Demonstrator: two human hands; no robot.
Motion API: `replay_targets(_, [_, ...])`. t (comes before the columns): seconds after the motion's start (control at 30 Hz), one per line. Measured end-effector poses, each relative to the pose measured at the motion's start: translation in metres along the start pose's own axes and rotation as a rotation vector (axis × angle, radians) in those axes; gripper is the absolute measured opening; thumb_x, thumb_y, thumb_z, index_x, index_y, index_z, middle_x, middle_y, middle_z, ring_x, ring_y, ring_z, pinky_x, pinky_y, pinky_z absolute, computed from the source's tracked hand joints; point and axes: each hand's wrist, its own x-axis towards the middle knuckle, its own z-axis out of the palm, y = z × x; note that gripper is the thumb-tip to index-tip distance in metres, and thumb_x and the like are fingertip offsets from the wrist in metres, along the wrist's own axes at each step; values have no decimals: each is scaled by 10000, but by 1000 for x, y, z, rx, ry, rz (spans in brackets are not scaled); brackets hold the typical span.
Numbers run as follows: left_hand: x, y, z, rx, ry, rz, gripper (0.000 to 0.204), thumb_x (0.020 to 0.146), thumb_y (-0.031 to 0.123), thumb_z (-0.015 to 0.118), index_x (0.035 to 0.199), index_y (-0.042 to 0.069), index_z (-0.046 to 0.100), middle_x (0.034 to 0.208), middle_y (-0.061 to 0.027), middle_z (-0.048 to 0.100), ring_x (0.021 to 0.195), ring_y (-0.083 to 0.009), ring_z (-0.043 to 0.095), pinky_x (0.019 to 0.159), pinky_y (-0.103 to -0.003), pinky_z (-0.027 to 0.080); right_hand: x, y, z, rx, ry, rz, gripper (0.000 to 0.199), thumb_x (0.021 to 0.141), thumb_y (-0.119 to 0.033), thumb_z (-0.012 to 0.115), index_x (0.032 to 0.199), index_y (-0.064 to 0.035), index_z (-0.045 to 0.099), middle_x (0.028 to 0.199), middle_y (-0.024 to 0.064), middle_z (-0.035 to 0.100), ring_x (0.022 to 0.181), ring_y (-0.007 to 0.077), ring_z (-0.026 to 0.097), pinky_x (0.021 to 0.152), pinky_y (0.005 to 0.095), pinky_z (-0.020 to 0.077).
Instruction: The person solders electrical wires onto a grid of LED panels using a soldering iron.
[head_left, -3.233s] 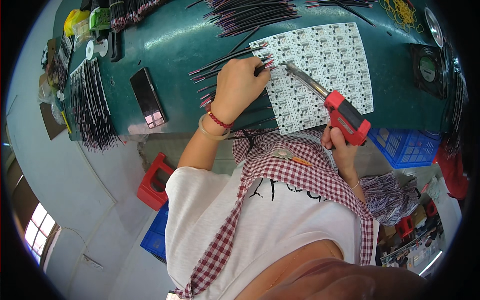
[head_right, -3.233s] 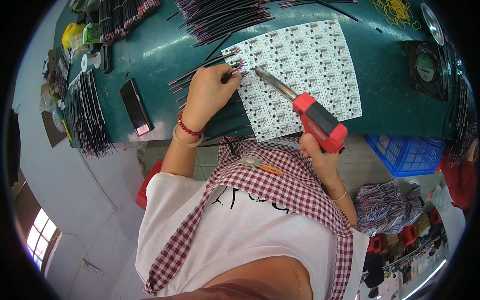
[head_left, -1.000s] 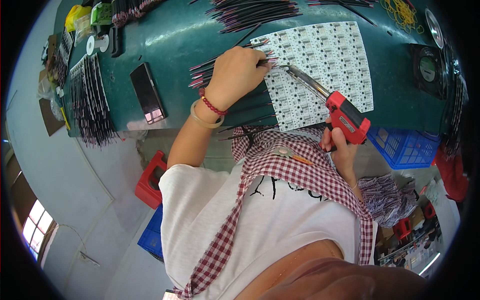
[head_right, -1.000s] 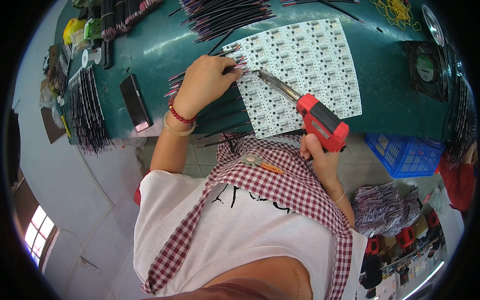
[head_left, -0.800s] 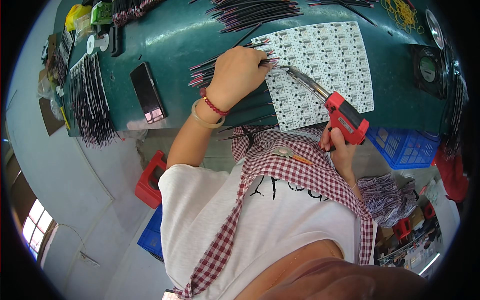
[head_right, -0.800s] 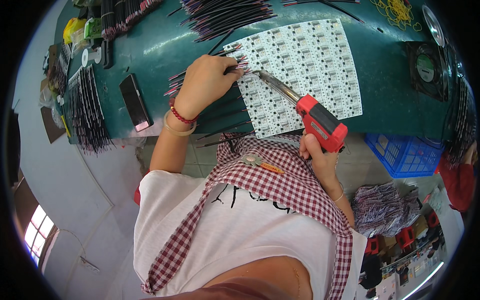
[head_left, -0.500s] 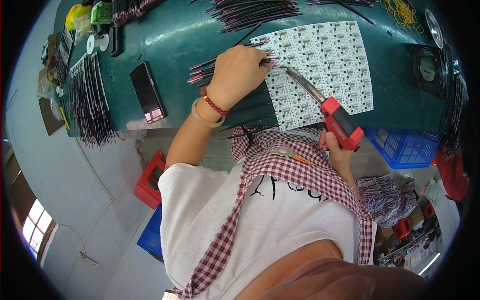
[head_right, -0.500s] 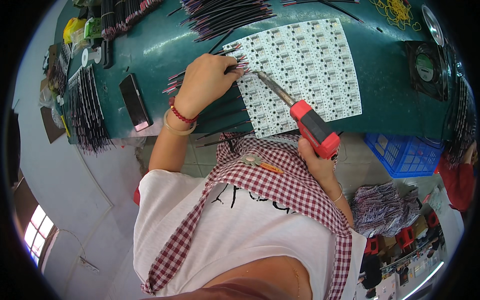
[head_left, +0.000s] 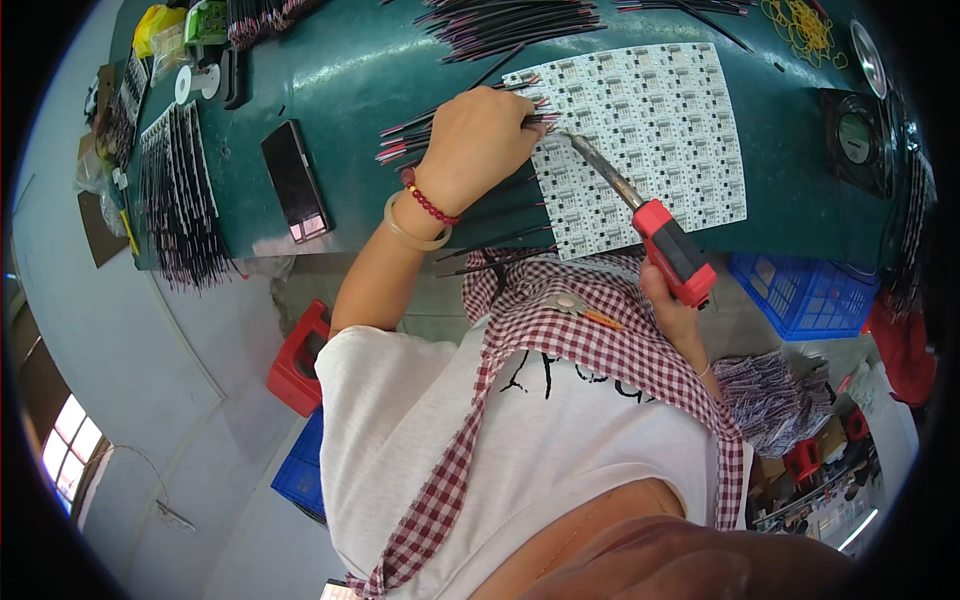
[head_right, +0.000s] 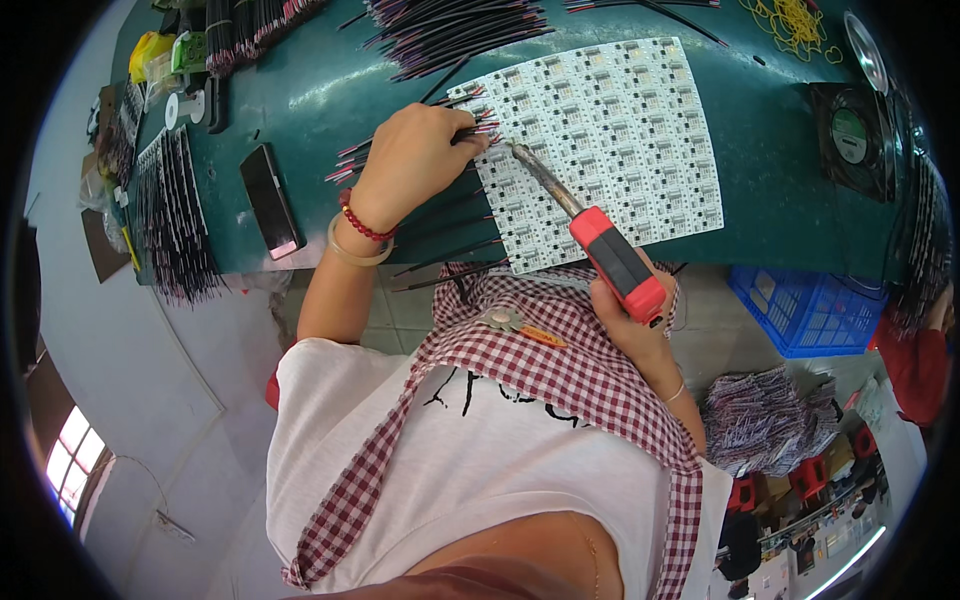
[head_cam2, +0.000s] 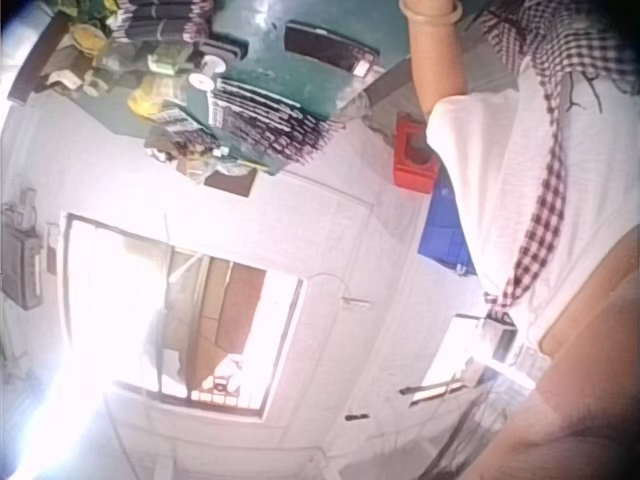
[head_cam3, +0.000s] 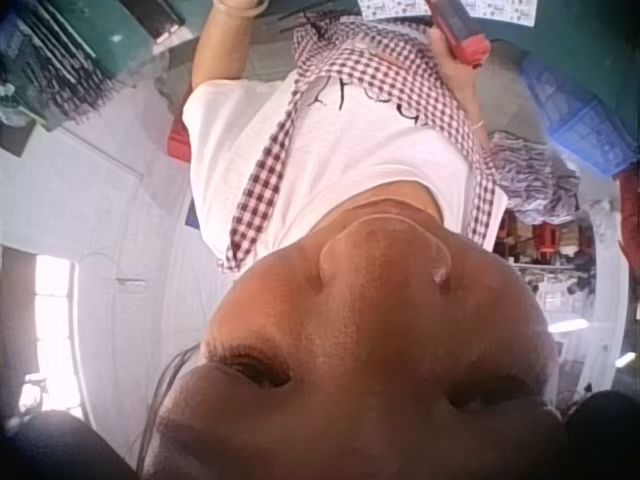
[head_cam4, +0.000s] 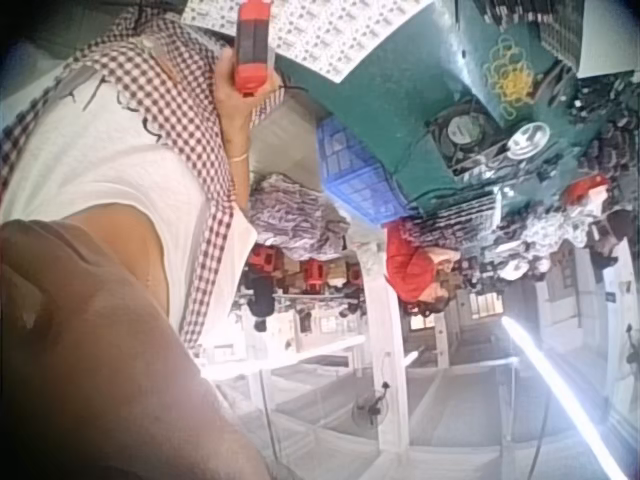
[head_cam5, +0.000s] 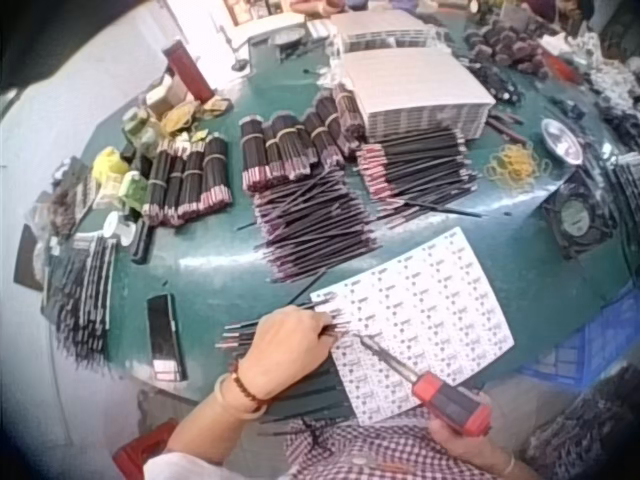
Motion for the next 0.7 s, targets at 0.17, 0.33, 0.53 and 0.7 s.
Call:
replay_targets(0.17, [0, -1, 0, 14, 2, -5, 229, 792, 262, 645, 778, 38, 692, 663, -166, 622, 658, -356, 604, 616, -424, 481, -2, 11, -2, -108, -16, -117, 119, 799, -75, 655, 872, 11, 615, 766, 69, 617, 634, 91, 553, 541, 267, 440])
replay_targets(0.33, [-1, 0, 1, 38, -1, -3, 237, 795, 265, 643, 770, 33, 686, 674, -167, 627, 664, -353, 608, 620, -423, 483, -9, -12, 1, 184, 52, -29, 109, 879, -109, 606, 912, -5, 611, 766, 19, 578, 689, 81, 534, 602, 263, 438])
replay_targets(0.53, [-9, -6, 3, -29, -24, 77, 206, 829, 209, 618, 828, 4, 600, 723, -184, 630, 691, -373, 606, 628, -435, 473, -7, -9, -4, 246, -8, -50, 230, 908, -193, 566, 1041, -8, 538, 700, 4, 520, 624, 73, 468, 554, 228, 373])
replay_targets(0.7, [-28, -15, 9, -305, 176, -7, 68, 876, 64, 548, 911, 7, 540, 761, -169, 605, 644, -342, 584, 622, -369, 471, -7, -12, -8, 329, -24, -64, 170, 918, -174, 562, 822, -33, 567, 695, -12, 515, 619, 64, 462, 560, 230, 372])
